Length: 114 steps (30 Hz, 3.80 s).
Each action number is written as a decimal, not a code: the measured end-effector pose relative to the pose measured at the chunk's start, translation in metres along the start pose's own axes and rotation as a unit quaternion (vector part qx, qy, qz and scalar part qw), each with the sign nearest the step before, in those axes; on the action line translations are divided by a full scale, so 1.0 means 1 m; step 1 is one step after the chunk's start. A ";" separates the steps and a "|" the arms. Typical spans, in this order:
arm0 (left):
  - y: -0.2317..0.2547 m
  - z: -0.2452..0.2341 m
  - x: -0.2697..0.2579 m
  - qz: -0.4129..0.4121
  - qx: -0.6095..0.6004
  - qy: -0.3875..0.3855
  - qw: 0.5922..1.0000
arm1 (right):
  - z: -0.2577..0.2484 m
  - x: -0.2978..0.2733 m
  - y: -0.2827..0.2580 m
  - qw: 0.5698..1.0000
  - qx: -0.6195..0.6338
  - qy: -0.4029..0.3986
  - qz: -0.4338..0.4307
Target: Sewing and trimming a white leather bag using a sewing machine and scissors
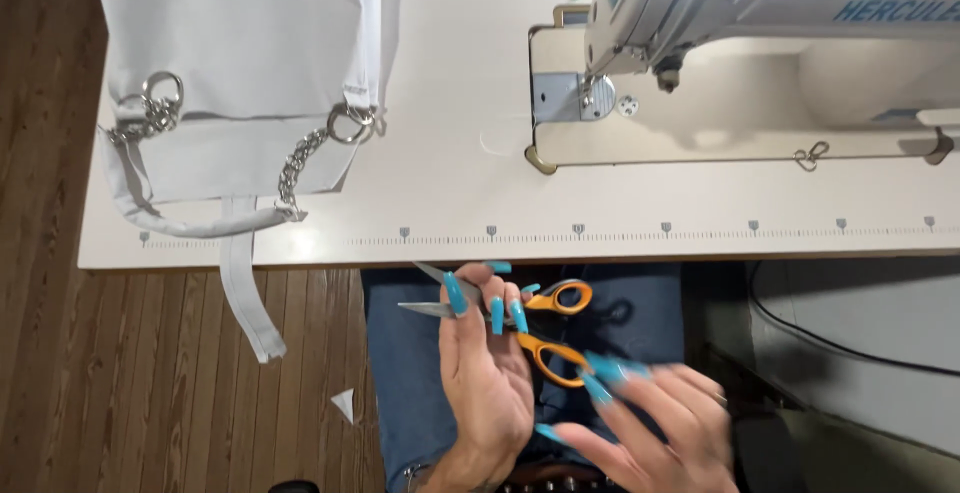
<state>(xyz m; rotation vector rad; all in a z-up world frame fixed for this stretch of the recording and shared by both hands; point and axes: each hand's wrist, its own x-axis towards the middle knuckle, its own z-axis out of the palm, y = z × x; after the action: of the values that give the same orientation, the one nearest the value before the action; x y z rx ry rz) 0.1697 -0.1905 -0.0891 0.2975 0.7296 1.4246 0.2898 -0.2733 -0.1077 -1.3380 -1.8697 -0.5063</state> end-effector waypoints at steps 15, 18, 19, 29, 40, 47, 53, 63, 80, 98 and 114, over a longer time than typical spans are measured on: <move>0.019 0.021 -0.010 0.023 0.293 -0.106 0.950 | 0.006 0.029 -0.014 0.944 0.055 0.026 0.323; 0.017 0.023 -0.008 0.039 0.263 -0.108 0.958 | 0.004 0.024 -0.012 0.975 0.030 -0.002 0.220; 0.019 0.025 -0.009 0.042 0.312 -0.140 0.939 | 0.004 0.018 -0.011 0.968 0.040 -0.059 0.242; 0.011 0.035 -0.023 0.157 0.440 -0.340 0.816 | 0.009 -0.007 -0.020 0.813 0.023 -0.055 0.579; 0.022 0.021 0.107 0.285 0.834 -0.278 0.382 | 0.002 -0.080 0.033 0.519 0.573 0.083 0.629; 0.007 -0.022 0.090 0.394 0.759 -0.408 0.321 | 0.001 -0.095 0.043 0.407 0.623 -0.037 0.667; 0.035 -0.005 0.096 0.512 0.581 -0.508 0.377 | 0.008 -0.087 0.030 0.392 0.637 -0.024 0.663; 0.016 0.010 0.114 0.395 0.747 -0.496 0.200 | 0.021 -0.187 0.071 -0.303 0.568 0.154 0.750; 0.053 0.066 0.138 0.479 0.647 -0.582 0.115 | -0.010 -0.149 0.042 0.383 0.712 0.023 0.588; 0.003 0.096 0.177 0.622 0.507 -0.563 -0.196 | -0.005 -0.147 0.031 0.259 0.574 0.018 0.776; 0.033 0.081 0.091 0.460 0.557 -0.678 0.135 | 0.005 -0.134 0.017 0.035 0.561 -0.018 0.827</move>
<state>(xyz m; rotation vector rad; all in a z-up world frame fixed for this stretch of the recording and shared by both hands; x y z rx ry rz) 0.1920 -0.0795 -0.0339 3.1929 -0.4180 0.4215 0.3247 -0.3464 -0.2163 -1.0165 0.7137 1.8002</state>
